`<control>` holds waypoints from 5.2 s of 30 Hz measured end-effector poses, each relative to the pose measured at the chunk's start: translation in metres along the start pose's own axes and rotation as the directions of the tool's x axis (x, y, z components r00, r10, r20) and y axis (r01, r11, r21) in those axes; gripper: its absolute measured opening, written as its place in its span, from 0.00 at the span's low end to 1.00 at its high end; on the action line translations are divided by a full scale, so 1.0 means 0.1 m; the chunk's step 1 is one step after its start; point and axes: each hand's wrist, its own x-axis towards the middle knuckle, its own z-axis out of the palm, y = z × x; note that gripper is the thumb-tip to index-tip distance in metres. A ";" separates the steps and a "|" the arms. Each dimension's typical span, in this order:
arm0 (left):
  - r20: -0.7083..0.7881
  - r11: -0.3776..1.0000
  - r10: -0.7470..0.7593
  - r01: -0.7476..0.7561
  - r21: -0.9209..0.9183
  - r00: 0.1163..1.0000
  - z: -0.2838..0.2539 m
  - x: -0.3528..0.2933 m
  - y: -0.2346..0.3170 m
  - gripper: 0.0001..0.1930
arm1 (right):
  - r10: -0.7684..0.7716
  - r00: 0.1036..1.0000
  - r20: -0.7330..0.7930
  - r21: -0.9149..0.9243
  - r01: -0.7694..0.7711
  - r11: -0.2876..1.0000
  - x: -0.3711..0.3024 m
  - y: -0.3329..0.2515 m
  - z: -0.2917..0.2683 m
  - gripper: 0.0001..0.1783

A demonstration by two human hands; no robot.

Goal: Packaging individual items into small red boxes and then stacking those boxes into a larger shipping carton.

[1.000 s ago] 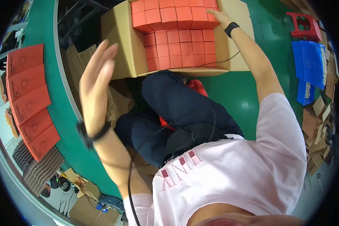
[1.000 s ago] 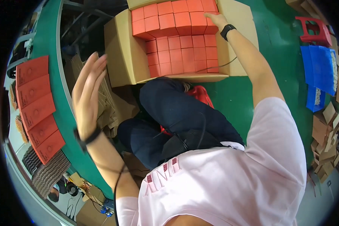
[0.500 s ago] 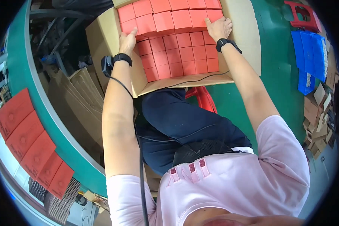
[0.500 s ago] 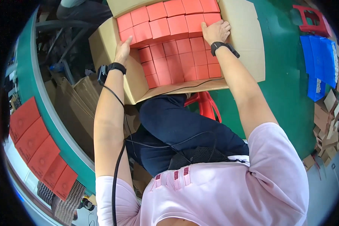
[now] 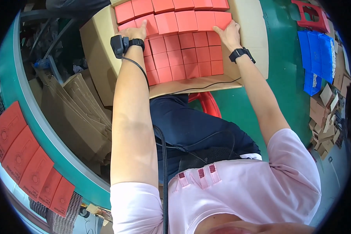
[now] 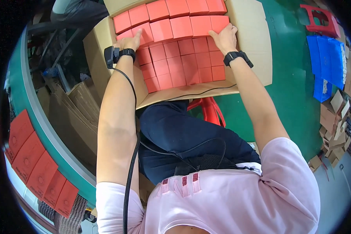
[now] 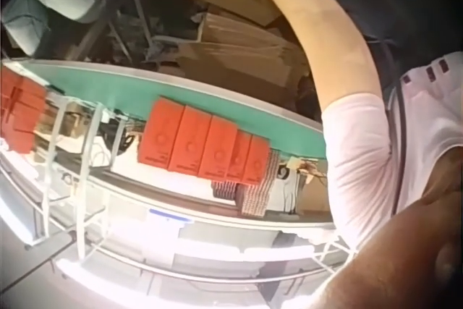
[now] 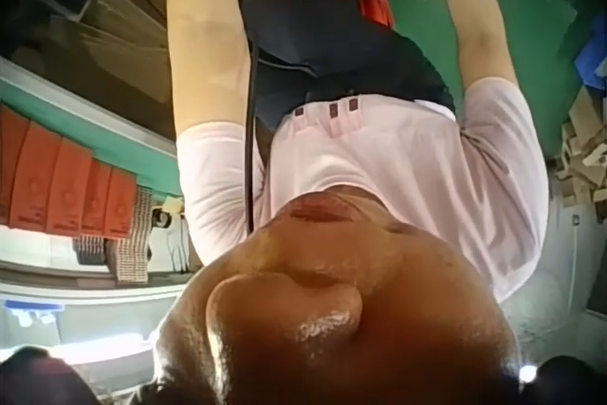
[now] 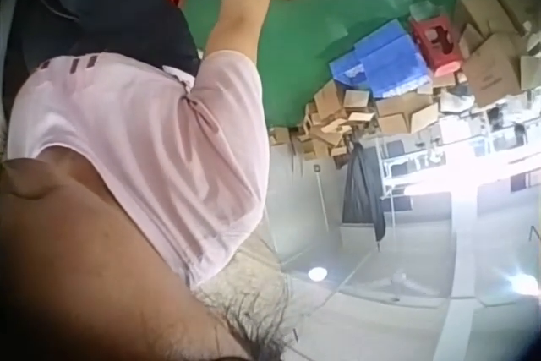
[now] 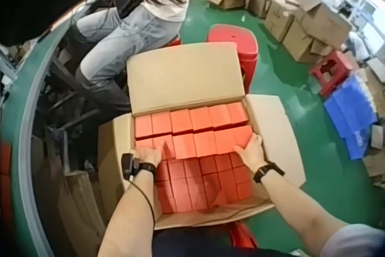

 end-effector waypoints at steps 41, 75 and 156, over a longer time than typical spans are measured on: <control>0.586 -0.228 -0.707 0.656 -0.719 0.396 -0.17 -0.97 0.35 0.56 | 0.795 0.589 0.143 0.782 -0.560 0.274 -0.65 -0.26 0.56 0.74; -0.037 -0.622 -0.157 -0.128 -0.773 0.987 -1.28 -2.49 0.02 0.30 | 0.184 0.940 -0.287 0.955 0.296 -0.022 -1.22 -0.75 -1.16 0.34; -0.315 0.314 -0.949 -0.026 -0.949 0.036 -0.30 -4.52 -0.52 0.15 | -0.786 -0.411 0.462 0.868 0.389 0.307 0.58 -3.24 0.45 0.27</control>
